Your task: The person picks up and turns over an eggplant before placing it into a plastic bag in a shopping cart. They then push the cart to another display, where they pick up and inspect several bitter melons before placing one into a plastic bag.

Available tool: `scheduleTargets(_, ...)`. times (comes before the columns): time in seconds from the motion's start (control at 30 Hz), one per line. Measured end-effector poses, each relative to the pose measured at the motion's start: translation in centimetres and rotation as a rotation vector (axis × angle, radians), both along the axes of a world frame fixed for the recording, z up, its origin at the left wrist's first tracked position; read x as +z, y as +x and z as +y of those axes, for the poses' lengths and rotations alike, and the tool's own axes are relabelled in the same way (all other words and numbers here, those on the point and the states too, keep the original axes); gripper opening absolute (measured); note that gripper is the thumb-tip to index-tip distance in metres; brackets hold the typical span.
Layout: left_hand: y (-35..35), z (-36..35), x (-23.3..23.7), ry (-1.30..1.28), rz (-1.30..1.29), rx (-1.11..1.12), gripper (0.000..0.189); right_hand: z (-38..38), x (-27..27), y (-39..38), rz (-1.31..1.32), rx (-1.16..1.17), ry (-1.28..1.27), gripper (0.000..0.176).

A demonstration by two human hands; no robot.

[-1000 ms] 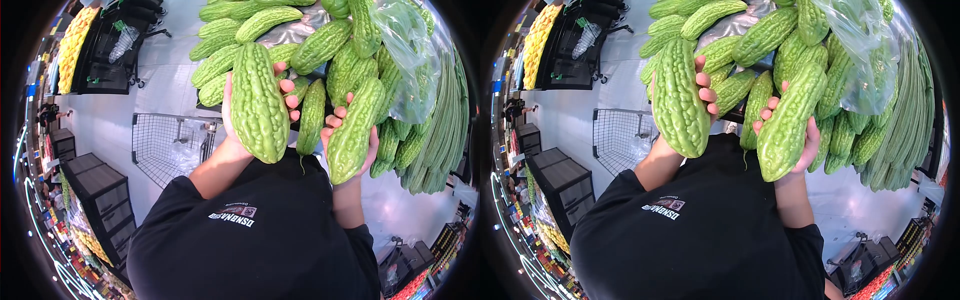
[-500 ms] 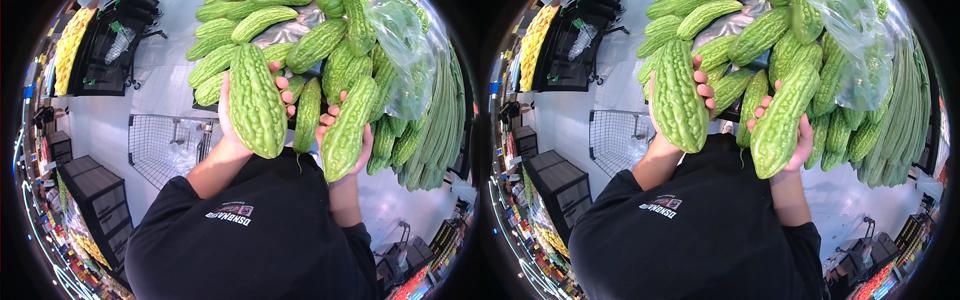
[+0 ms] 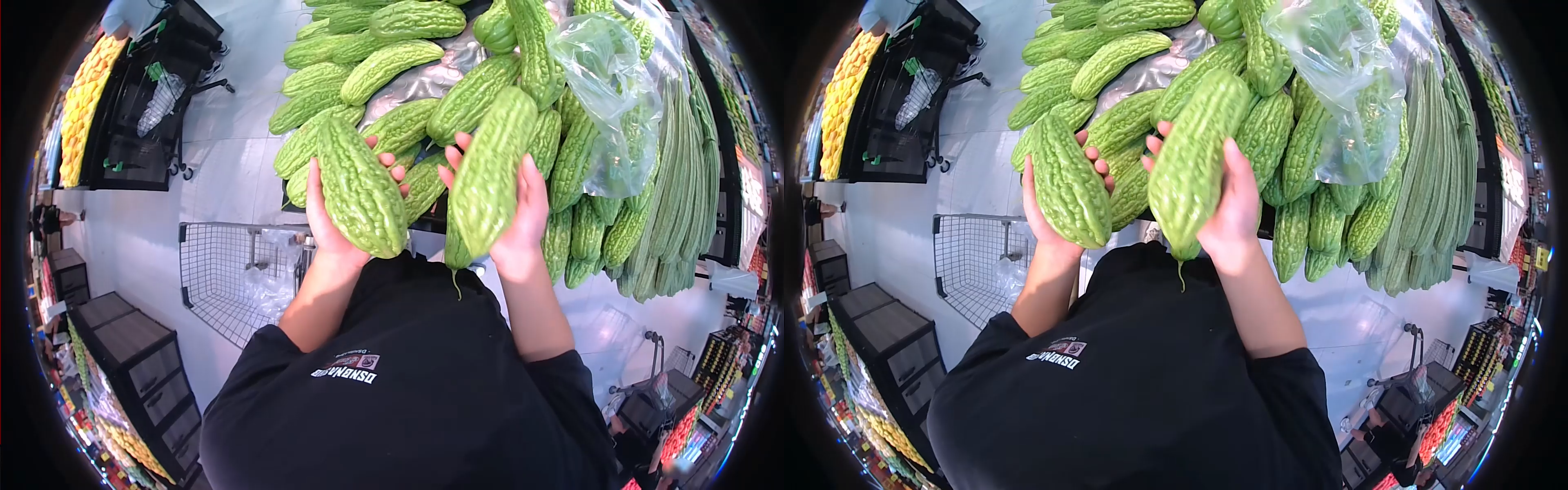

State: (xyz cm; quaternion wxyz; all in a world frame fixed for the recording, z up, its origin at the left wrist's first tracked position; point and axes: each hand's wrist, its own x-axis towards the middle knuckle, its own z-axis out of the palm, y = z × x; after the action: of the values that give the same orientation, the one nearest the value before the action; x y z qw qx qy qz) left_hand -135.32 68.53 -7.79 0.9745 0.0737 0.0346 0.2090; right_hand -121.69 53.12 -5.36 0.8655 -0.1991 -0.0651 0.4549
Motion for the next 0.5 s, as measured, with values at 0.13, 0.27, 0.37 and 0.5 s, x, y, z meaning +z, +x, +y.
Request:
scheduleTargets(0.13,-1.4,2.0,-0.8,0.001,0.017,0.047,0.074,6.3,0.3,1.9,-0.176,-0.053,-0.219,0.057)
scheduleTargets(0.27,-2.9,3.8,-0.8,-0.045,0.100,0.083,0.074,14.0,-1.9,3.5,-0.100,-0.253,-0.396,0.032)
scheduleTargets(0.37,-3.8,4.7,-1.1,-0.053,0.101,0.092,0.073,18.9,-4.1,4.2,-0.078,-0.391,-0.470,0.025)
scheduleTargets(0.5,-4.5,5.2,-0.8,-0.038,0.092,0.098,0.072,22.3,-6.1,5.6,-0.173,-0.522,-0.694,0.054)
